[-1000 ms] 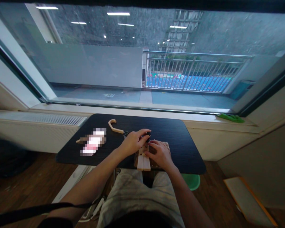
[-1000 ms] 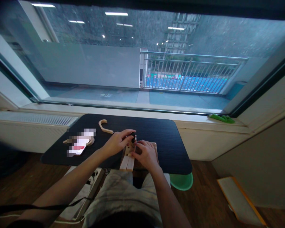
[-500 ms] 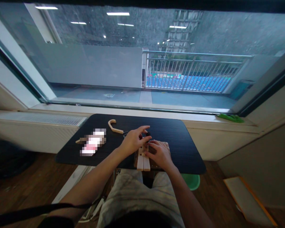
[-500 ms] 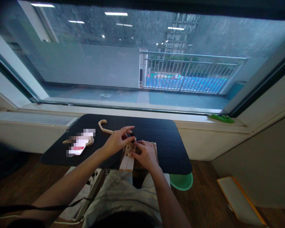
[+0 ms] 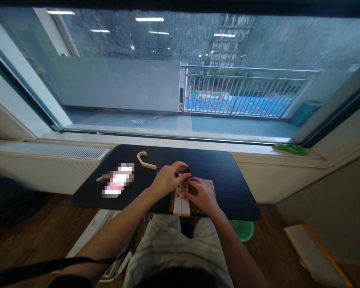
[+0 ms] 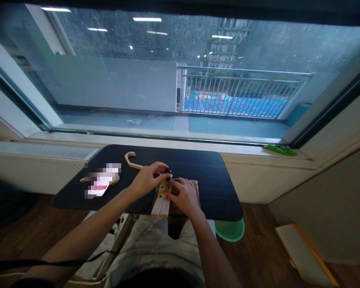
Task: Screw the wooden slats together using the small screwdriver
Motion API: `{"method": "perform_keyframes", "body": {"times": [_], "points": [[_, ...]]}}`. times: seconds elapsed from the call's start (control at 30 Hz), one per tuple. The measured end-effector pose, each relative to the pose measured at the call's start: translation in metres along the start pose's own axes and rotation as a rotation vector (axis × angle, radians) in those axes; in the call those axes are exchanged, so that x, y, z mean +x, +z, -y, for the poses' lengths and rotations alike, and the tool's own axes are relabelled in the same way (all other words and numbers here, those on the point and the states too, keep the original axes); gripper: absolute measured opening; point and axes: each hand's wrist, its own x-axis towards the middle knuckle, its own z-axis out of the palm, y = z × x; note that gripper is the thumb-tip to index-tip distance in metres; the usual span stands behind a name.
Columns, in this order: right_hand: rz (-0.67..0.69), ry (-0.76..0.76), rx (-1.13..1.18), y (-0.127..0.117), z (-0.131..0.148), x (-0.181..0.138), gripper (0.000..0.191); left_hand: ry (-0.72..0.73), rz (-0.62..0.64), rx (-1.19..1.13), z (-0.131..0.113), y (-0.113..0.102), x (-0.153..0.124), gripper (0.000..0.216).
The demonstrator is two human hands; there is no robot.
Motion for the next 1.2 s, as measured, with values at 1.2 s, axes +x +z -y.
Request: {"method": "perform_keyframes", "body": {"times": [1.2], "points": [[0.041,0.011,0.007,-0.002,0.001,0.001,0.034,0.032,0.126,-0.021,-0.011,-0.007,-0.001,0.023]]}}
